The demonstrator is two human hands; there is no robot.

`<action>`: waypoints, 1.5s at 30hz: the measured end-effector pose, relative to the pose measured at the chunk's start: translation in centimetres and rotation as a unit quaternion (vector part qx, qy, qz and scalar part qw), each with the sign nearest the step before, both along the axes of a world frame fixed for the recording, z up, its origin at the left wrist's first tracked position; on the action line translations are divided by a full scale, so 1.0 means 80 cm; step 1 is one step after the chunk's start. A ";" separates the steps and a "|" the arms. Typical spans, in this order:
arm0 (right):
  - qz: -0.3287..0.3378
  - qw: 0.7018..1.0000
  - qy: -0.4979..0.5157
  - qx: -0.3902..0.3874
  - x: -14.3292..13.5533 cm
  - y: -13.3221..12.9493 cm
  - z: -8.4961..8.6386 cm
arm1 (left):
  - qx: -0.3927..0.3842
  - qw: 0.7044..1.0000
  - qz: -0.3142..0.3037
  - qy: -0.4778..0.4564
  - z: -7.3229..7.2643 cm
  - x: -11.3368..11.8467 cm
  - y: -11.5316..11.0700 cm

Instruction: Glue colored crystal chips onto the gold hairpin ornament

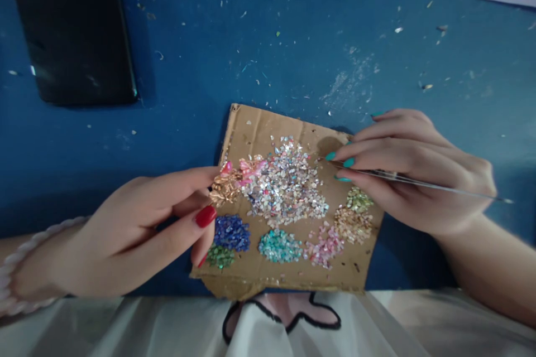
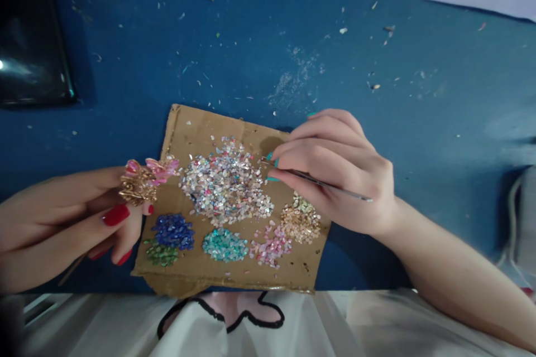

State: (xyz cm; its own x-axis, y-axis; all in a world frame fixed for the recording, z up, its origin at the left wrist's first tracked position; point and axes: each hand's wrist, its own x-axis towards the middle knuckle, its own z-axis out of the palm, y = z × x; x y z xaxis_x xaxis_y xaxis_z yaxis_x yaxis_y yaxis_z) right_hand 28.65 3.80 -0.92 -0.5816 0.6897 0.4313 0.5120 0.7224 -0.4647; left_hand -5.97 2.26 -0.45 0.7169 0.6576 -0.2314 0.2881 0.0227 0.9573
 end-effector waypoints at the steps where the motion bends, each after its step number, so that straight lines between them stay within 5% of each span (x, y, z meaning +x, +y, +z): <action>1: 0.004 1.000 -0.008 -0.003 0.000 0.000 0.001 | 0.003 1.000 0.001 0.001 0.000 0.000 0.000; 32: 0.027 0.999 0.009 -0.014 -0.002 0.001 0.010 | 0.007 1.000 -0.014 -0.004 0.004 0.006 0.003; 39: 0.011 0.999 0.000 -0.047 -0.009 -0.003 0.030 | -0.009 0.999 0.018 -0.032 0.005 0.014 0.002; 44: 0.146 0.984 -0.074 -0.073 -0.020 0.007 0.060 | -0.009 0.999 -0.013 -0.039 0.006 0.014 0.007; 45: 0.127 0.988 -0.056 -0.065 -0.024 0.008 0.064 | -0.008 0.999 -0.016 -0.038 0.007 0.014 0.008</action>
State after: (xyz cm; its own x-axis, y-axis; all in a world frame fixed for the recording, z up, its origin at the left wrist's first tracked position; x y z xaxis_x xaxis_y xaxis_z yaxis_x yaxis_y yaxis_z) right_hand 26.70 4.46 4.22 -0.7829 0.5601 0.2709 0.3752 0.7723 -0.5126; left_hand -4.87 2.90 0.08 0.7529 0.6313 -0.1857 0.2159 0.0296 0.9760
